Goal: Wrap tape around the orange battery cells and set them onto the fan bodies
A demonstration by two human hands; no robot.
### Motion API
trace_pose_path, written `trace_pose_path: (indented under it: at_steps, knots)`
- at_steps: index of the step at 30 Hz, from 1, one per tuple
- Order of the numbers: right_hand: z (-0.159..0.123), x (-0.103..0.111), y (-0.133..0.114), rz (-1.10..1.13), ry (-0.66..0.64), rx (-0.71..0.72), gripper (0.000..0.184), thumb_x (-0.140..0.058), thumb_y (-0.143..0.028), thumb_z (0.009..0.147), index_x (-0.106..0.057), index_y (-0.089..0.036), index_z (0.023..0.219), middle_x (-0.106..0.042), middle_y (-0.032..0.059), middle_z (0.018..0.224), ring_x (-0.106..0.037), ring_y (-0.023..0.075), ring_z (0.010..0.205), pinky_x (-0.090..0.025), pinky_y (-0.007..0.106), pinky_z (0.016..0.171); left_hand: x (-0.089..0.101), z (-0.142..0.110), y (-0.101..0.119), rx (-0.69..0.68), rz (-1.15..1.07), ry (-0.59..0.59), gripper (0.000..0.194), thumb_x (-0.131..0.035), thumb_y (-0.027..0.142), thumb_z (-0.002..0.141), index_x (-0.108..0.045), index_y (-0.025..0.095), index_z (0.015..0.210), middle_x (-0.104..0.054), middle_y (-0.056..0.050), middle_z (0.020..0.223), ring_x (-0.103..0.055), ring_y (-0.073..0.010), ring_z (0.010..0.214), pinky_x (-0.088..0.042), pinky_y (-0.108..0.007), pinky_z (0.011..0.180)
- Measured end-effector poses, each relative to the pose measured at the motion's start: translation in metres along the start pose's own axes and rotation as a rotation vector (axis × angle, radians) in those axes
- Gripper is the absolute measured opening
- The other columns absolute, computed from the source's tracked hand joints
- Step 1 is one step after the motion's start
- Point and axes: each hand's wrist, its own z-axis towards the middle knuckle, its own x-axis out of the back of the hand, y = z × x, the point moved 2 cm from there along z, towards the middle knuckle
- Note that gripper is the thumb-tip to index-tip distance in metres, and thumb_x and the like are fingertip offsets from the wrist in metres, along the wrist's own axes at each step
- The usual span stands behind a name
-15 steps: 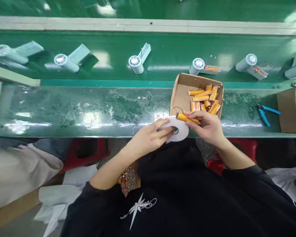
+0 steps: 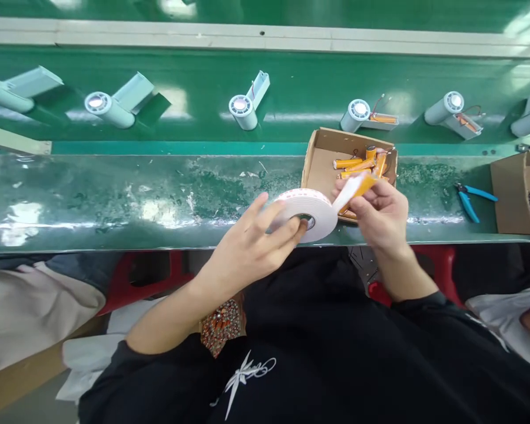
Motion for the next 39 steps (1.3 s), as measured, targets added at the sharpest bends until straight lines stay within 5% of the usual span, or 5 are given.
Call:
trace_pose_path:
  at_steps: [4, 9, 18, 28, 39]
  knots:
    - [-0.006, -0.021, 0.024, 0.207, 0.249, -0.036, 0.077, -0.078, -0.08, 0.089, -0.062, -0.034, 0.148, -0.078, 0.0104, 0.142, -0.075, 0.0337, 0.136, -0.071, 0.052, 0.105, 0.001, 0.01, 0.019, 0.085, -0.12, -0.005, 0.035, -0.071, 0.005, 0.099, -0.076, 0.019, 0.13, -0.072, -0.007, 0.119, -0.064, -0.0281, 0.131, -0.062, -0.053, 0.123]
    - [0.04, 0.047, -0.004, 0.147, 0.418, 0.22, 0.054, -0.075, -0.072, 0.095, -0.072, -0.033, 0.134, -0.075, 0.0082, 0.143, -0.067, 0.0331, 0.148, -0.069, 0.048, 0.113, -0.004, 0.009, 0.055, -0.147, -0.383, 0.077, 0.02, -0.07, 0.007, 0.1, -0.079, 0.022, 0.111, -0.072, -0.004, 0.111, -0.062, -0.0203, 0.105, -0.062, -0.044, 0.119]
    - [0.041, 0.088, -0.015, 0.049, 0.409, 0.424, 0.049, -0.086, -0.056, 0.092, -0.064, -0.055, 0.136, -0.077, -0.0047, 0.129, -0.08, 0.029, 0.127, -0.074, 0.047, 0.099, -0.068, -0.097, -0.081, 0.57, -0.416, -0.238, 0.053, -0.072, 0.042, 0.101, -0.066, 0.025, 0.151, -0.072, -0.014, 0.14, -0.053, -0.042, 0.143, -0.052, -0.067, 0.12]
    - [0.144, 0.037, -0.043, 0.068, 0.09, 0.481, 0.067, -0.1, -0.056, 0.079, -0.054, -0.038, 0.125, -0.082, -0.0052, 0.105, -0.086, 0.0278, 0.109, -0.076, 0.046, 0.094, -0.149, 0.109, -0.193, 0.936, -0.13, -0.424, 0.071, -0.057, 0.057, 0.108, -0.05, 0.021, 0.169, -0.053, -0.022, 0.168, -0.046, -0.0493, 0.152, -0.052, -0.063, 0.117]
    - [0.224, -0.002, -0.029, -0.186, -0.245, 0.248, 0.057, -0.103, -0.044, 0.068, -0.073, -0.027, 0.114, -0.083, 0.0021, 0.102, -0.083, 0.0276, 0.101, -0.071, 0.049, 0.099, -0.185, 0.105, -0.237, 0.527, -0.402, -0.473, 0.022, -0.065, 0.021, 0.096, -0.083, 0.019, 0.108, -0.08, -0.014, 0.131, -0.066, -0.0328, 0.127, -0.049, -0.046, 0.116]
